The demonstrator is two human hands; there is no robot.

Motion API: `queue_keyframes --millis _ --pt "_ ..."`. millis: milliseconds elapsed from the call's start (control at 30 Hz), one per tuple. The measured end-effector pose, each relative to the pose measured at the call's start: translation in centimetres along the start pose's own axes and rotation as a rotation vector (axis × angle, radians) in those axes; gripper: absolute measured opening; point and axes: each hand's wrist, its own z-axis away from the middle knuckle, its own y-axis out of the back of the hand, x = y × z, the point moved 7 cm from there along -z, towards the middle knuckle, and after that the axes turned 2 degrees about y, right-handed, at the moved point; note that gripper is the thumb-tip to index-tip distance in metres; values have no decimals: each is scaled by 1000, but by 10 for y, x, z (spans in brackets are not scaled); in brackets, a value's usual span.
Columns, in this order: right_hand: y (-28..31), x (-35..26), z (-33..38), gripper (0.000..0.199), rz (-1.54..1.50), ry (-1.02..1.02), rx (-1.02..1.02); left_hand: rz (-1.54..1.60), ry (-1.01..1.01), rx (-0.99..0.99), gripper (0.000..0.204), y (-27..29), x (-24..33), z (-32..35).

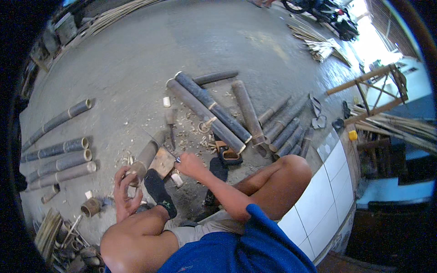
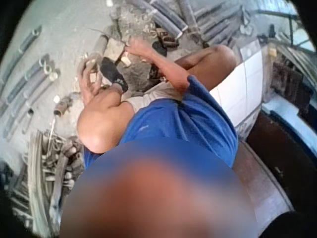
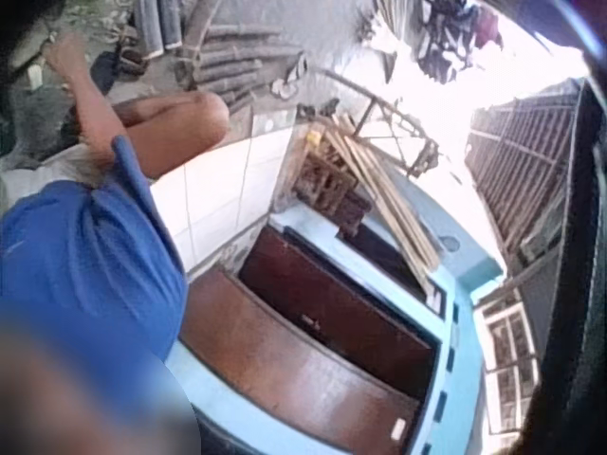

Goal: The person sits on the floor and uses a hand saw to cut bamboo poles into shorter sections. They repeatedly pick up bamboo poles, position them on a wooden block, saw through them, and place the cut pieces aside.

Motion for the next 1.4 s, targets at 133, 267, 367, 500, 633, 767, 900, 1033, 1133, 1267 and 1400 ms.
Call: queue_keyframes --millis 133,267,367,500,633,767,900,1033,1133,1267,1400 --pt "-42 59 6 46 -65 -208 91 63 60 219 83 -5 -21 -5" --pt "-58 84 21 49 -89 -292 107 427 278 517 98 -16 -61 6" --pt "-46 89 14 49 -52 -246 108 584 293 560 90 -23 -85 5" --pt "32 122 -15 45 85 -239 511 723 638 581 75 -45 -141 7" --pt "144 205 -31 39 119 -374 1023 764 726 607 68 -56 -169 16" --pt "210 306 -36 54 11 -842 1113 780 786 587 66 -54 -185 24" --pt "219 373 -43 63 -181 -1014 926 739 891 513 61 -53 -194 34" --pt "203 405 -53 73 -274 -1025 811 822 887 504 71 -55 -190 39" --pt "202 415 -51 76 -301 -1002 887 859 901 551 72 -53 -190 37" --pt "218 421 -46 60 -777 -816 1066 888 796 700 73 -35 -189 19" --pt "238 385 -55 49 -1490 -515 1051 850 655 926 71 16 -174 1"
